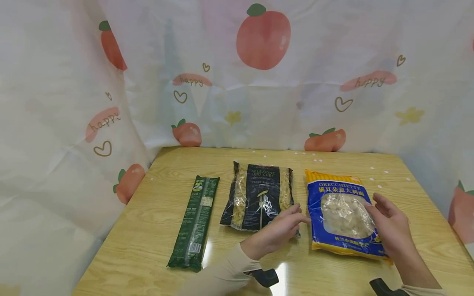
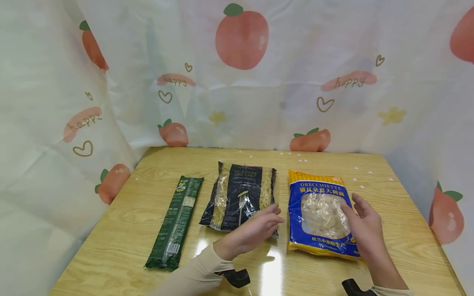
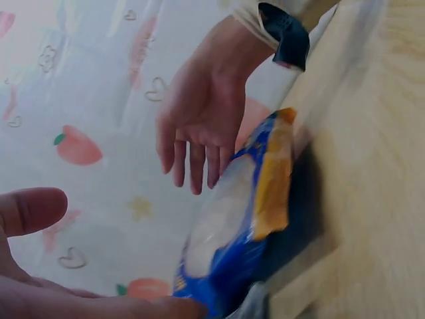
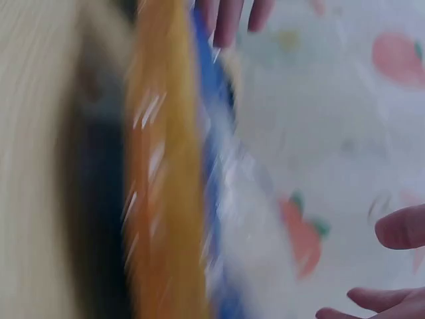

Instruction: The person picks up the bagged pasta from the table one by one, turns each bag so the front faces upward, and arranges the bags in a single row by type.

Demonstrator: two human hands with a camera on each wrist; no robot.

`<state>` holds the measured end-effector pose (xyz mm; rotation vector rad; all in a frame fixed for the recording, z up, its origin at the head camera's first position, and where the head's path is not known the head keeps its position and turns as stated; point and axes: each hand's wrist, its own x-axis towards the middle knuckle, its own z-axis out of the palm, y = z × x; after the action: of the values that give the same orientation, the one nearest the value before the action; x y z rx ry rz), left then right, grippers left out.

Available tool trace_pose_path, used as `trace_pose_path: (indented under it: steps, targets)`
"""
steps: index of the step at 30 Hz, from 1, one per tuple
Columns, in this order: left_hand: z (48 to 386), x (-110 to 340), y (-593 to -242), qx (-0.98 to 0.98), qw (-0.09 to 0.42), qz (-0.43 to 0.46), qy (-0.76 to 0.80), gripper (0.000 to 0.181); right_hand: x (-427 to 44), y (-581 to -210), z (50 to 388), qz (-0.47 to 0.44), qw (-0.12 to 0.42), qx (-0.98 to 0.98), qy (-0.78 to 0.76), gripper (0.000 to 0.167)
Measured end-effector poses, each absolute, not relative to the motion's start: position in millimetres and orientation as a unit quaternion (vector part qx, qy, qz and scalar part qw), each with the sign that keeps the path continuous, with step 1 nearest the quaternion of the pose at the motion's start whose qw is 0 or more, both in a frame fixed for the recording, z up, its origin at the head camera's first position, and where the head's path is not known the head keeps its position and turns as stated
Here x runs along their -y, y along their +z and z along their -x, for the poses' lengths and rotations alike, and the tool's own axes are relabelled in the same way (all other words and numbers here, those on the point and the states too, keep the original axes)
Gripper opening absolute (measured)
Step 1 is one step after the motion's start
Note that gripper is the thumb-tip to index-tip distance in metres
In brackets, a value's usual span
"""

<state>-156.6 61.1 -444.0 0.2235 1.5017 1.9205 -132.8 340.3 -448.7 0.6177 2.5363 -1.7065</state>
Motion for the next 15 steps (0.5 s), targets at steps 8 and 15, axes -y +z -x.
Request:
trace_pose_path:
  steps: [8, 15]
  targets:
    - [161, 10, -421, -0.578, 0.316, -0.143, 0.739, 0.06, -256, -420, 135, -0.008, -0.061, -0.792, -0.608, 0.058]
    - [163, 80, -408, -0.634, 0.243, -0.159, 0.716, 0.056, -178, -400, 135, 0.083, -0.018, -0.732, -0.676, 0.051]
